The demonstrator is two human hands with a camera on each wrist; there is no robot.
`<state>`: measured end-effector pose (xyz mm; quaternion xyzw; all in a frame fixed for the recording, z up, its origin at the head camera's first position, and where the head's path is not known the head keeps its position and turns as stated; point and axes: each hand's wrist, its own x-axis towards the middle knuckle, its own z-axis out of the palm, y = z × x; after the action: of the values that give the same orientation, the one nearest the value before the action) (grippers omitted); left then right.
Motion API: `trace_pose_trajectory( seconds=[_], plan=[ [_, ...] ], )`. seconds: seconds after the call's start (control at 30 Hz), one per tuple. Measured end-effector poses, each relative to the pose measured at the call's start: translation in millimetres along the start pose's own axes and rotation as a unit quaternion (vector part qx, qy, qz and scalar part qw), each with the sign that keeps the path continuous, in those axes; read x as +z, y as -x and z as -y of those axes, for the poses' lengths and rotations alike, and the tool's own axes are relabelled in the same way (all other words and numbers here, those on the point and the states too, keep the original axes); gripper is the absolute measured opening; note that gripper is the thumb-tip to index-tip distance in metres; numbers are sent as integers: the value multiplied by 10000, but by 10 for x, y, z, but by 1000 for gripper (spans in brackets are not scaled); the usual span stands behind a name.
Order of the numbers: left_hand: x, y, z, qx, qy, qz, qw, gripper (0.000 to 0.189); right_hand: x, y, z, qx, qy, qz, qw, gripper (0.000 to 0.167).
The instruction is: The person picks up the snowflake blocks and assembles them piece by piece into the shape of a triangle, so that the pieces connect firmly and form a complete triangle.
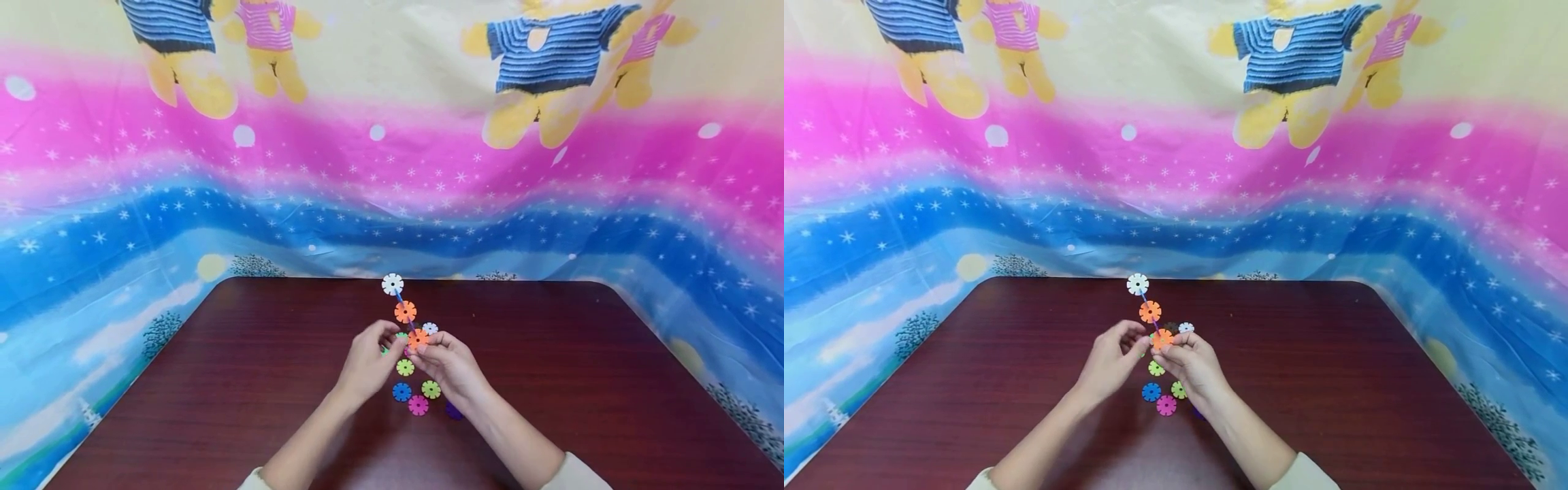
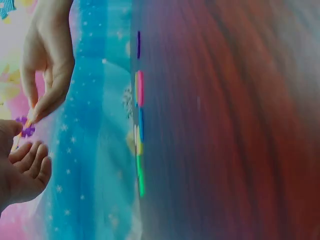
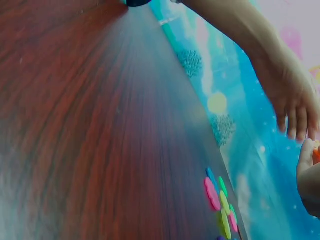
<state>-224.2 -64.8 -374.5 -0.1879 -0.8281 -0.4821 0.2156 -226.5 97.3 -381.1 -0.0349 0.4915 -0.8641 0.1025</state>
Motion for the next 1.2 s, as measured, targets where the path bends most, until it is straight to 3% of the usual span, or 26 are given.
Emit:
trace_pose_trajectory(
  seconds=[0.1, 0.47, 0.6, 0.7, 0.8, 0.97, 1.2],
  plan=[
    [55, 15, -35, -246, -5, 385, 9990, 14, 27, 9, -14, 81, -138, 53, 9999, 18],
    [124, 8, -43, -727, 965, 176, 9925, 9, 89, 41, -39, 237, 180, 331, 9990, 16],
    [110, 5, -21, -847, 1080, 167, 9904, 11, 53, 50, -33, 351, 548, 414, 9970, 12],
    [87, 6, -4, -960, 1015, 123, 9901, 11, -20, 50, -23, 331, 1300, 588, 9892, 9],
    [43, 8, 20, -1036, 914, 47, 9904, 11, -127, 30, -4, 197, 2416, 776, 9671, 18],
    [-31, 6, 80, -1145, 807, -68, 9901, 8, -359, -7, 56, -5, 4146, 1011, 9044, 24],
    [-117, -7, 169, -1319, 545, -158, 9896, 9, -636, -5, 107, -154, 5494, 1343, 8246, 18]
  ],
)
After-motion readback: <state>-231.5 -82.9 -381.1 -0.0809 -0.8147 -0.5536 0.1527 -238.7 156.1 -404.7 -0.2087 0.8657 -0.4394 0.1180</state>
